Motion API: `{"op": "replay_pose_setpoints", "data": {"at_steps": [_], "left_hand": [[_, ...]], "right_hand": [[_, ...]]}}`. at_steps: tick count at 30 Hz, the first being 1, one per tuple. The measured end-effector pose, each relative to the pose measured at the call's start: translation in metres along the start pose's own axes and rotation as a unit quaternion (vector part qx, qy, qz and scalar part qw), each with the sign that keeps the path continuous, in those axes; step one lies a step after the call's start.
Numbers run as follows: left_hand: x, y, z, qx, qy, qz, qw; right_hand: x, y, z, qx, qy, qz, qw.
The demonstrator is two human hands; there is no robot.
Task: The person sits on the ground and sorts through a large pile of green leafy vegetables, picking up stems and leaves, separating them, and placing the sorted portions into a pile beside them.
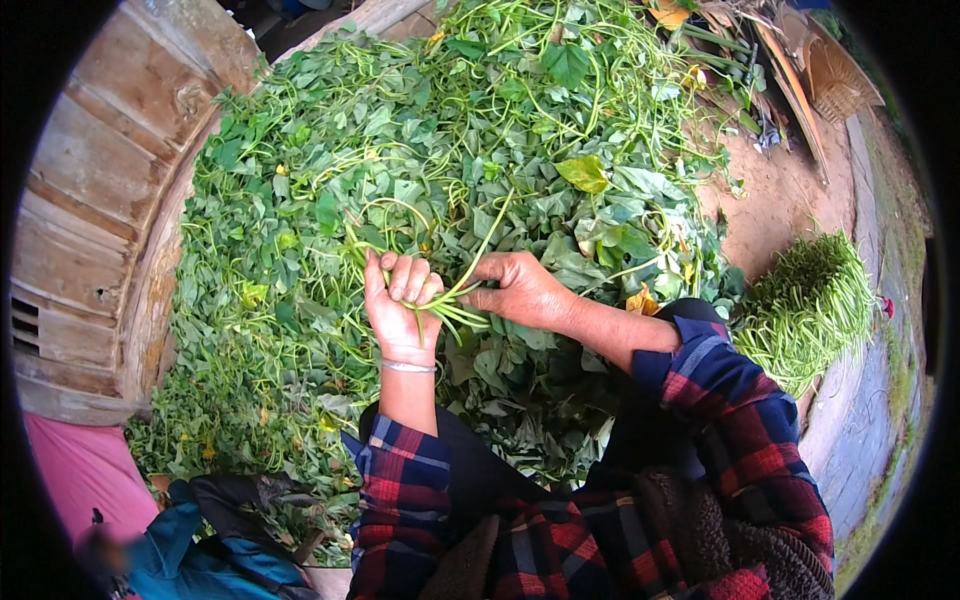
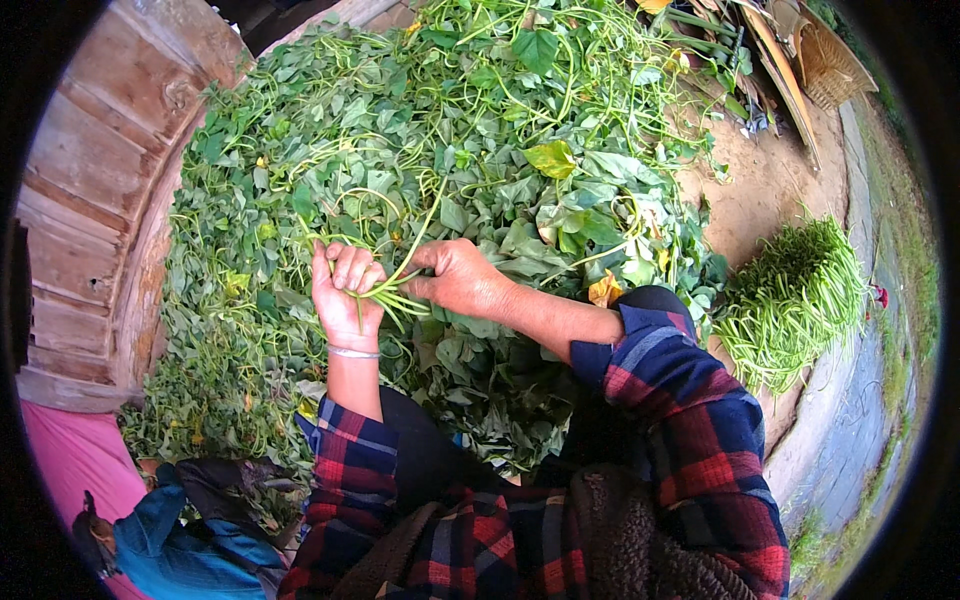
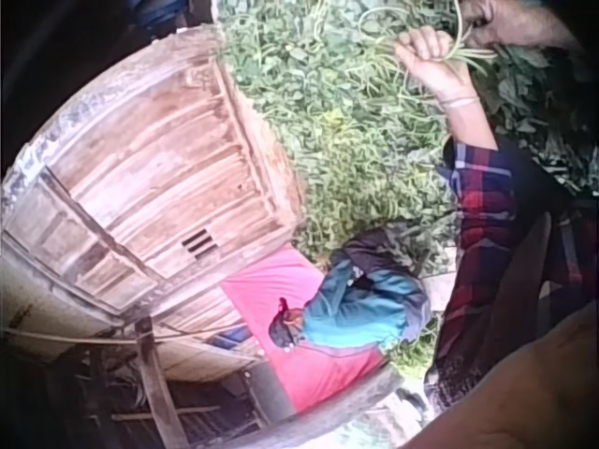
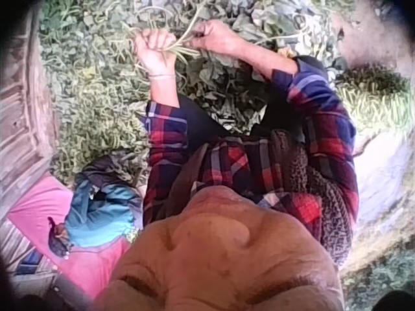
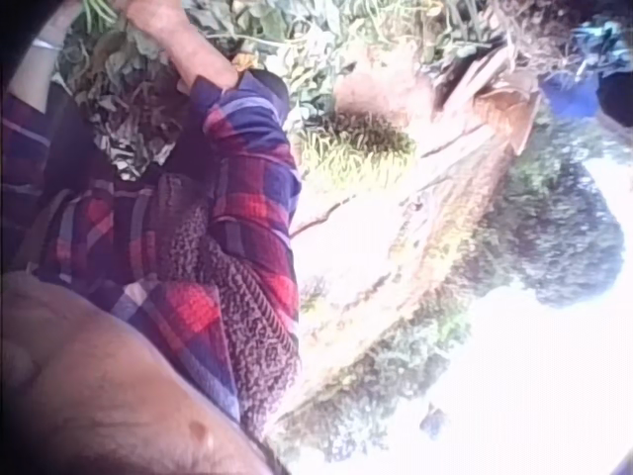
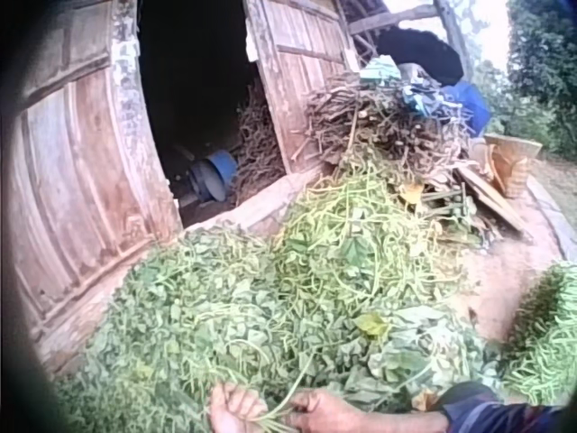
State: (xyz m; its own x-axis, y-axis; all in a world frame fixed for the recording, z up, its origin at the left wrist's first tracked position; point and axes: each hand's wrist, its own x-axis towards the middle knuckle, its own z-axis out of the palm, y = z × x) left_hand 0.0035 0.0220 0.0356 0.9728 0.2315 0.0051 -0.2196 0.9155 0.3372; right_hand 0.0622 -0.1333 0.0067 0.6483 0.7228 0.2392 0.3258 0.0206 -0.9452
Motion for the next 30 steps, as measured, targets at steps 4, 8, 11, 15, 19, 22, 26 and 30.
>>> {"op": "replay_pose_setpoints", "data": {"at_steps": [4,8,11,15,19,22,26,30], "left_hand": [[-0.001,0.000,0.002,0.019,0.008,0.005,1.000],[-0.001,-0.006,0.001,0.044,-0.002,-0.012,0.999],[-0.004,-0.007,0.000,0.043,0.020,-0.014,0.999],[-0.006,0.013,0.002,0.037,-0.008,0.036,0.999],[0.001,0.032,-0.019,-0.035,-0.014,0.058,0.998],[0.002,0.037,-0.022,-0.051,-0.006,0.073,0.996],[0.005,0.034,-0.025,-0.046,0.010,0.085,0.995],[0.004,0.032,-0.025,-0.048,0.014,0.069,0.996]], "right_hand": [[0.001,-0.002,-0.006,-0.125,0.032,-0.075,0.989],[0.001,-0.014,-0.009,-0.243,0.013,-0.047,0.969],[0.000,-0.028,-0.012,-0.358,-0.037,0.007,0.933],[0.002,-0.004,-0.032,-0.514,-0.035,0.080,0.853],[0.011,-0.008,-0.083,-0.511,0.118,0.171,0.834],[0.006,0.005,-0.085,-0.510,0.157,0.109,0.838],[-0.001,0.009,-0.054,-0.399,0.037,-0.092,0.911],[-0.011,-0.011,-0.012,-0.300,-0.071,-0.138,0.941]]}}
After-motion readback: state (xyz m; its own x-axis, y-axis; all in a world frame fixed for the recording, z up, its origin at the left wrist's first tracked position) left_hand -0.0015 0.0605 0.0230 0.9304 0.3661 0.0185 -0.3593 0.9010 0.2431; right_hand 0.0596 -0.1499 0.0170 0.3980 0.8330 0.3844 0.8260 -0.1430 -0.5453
